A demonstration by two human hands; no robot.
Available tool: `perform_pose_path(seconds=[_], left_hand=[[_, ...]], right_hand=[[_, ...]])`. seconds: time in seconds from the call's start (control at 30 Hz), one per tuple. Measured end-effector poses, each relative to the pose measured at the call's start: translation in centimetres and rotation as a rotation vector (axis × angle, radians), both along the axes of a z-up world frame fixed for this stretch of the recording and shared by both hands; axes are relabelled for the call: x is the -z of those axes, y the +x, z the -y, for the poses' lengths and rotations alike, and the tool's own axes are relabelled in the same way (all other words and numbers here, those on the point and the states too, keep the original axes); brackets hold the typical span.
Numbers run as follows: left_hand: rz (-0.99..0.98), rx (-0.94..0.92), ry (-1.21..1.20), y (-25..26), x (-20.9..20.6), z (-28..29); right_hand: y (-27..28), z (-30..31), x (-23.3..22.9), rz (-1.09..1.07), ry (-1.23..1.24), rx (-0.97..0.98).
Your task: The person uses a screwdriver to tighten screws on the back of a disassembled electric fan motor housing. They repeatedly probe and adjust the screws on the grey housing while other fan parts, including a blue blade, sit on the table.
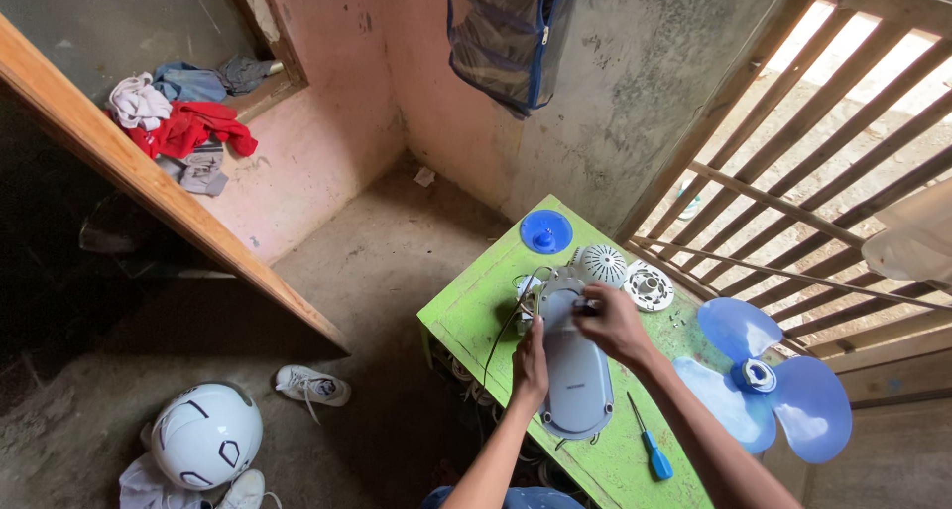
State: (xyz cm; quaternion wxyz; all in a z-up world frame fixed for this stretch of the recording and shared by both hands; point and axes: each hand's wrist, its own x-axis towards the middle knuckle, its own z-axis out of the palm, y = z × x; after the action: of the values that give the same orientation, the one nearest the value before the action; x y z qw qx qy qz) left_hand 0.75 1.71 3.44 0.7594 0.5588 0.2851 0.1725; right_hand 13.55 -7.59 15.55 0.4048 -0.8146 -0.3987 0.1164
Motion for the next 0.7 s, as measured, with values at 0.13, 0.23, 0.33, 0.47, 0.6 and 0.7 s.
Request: perform_pose_path(seconds=[0.13,0.23,0.33,0.47,0.6,0.7], left_hand=[[-0.079,-0.052,0.141,-0.5,-1.1,0.0],[-0.092,-0.108,0.182,-0.7,-2.0,0.1],[-0.028,-0.142,0.213,-0.8,-2.9,-0.1],[0.044,-0.195,0.215,-1.0,-3.7,-0.2],[-0.066,-0.198,0.197,-0.9,-3.9,-0.2],[-0.099,-0.207,0.244,-0.8,-3.6,-0.1]], right_hand=[[0.1,4.0,4.1,-0.767,0.269,0.549],[0.8,5.3,6.9,-0.968,0.581,0.613],[1.0,6.1,8.1,-1.07,0.641,0.618],[0.6,5.4,7.7,-1.087,0.616,0.654],[0.6,3.8,6.1,-0.963,0.606,0.561],[0.7,2.4,5.4,-0.79,0.52,0.568]])
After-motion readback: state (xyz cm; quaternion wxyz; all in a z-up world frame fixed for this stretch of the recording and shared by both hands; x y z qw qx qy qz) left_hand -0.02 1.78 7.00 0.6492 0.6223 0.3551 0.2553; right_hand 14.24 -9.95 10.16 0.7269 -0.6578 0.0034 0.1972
